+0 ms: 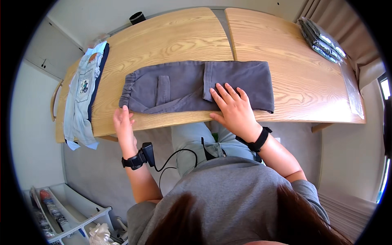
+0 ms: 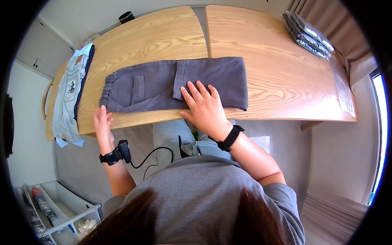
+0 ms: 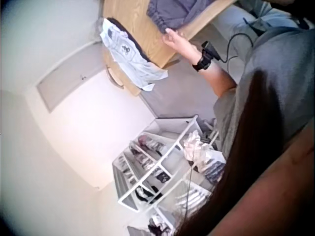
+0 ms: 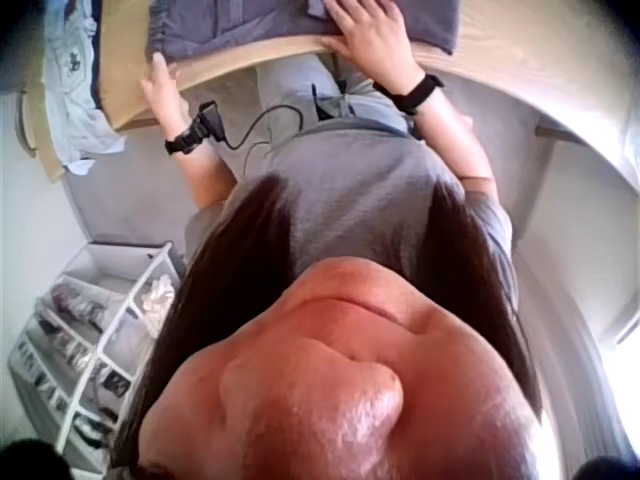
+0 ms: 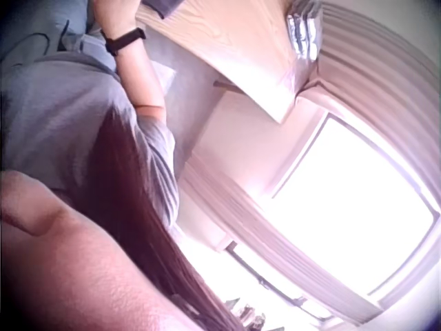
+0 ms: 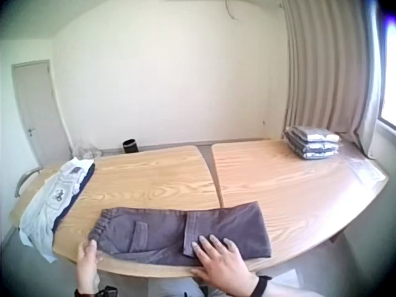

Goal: Folding and packaging a t-shirt and a pair of pants.

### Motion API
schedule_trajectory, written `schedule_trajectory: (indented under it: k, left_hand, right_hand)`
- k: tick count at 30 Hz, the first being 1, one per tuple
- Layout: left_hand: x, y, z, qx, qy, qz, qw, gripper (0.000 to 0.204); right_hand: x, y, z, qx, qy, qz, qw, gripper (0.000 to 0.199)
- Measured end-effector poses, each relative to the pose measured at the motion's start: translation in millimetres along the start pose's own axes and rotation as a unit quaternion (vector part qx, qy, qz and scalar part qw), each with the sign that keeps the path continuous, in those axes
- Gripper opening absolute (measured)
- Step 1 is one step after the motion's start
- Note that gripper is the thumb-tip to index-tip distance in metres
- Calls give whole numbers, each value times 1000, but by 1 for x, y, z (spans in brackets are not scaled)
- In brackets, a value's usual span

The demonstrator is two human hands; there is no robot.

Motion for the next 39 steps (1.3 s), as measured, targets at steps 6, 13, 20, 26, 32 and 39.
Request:
schedule_trajectory:
  k: [6,13,20,26,32,39]
  left_hand:
    - [-12,-30,-16,-125,146,222,956,36]
    - [58,-72,-12,-211,188,368,886,33]
    - [169,-192,74,-359,-68,232,901,28]
    - [123,-252,179,-643,-230,-134,718,59]
    - [136,-205,126,-554,-375,-128,732,33]
    - [75,-181,123,-507,-444,-234,700,42]
  right_hand:
    - [2,-4,2,10,-8,-27,1000,62]
    - [7,-6,6,21,-26,-27,999,64]
    - [8,-7,10,47,-27,-36,998,63]
    - [0,-18,13,32,10,-56,998,50]
    - [11,-2,15,97,-18,-187,977,62]
    - [12,19,35,-76,80,-400,910,13]
Point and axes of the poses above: each hand's wrist, its own z-axis away from the middle knuckle, its own y-axis out of the back of the hand, x = y × z, the point moved 5 cm from there along -z, towards the middle knuckle
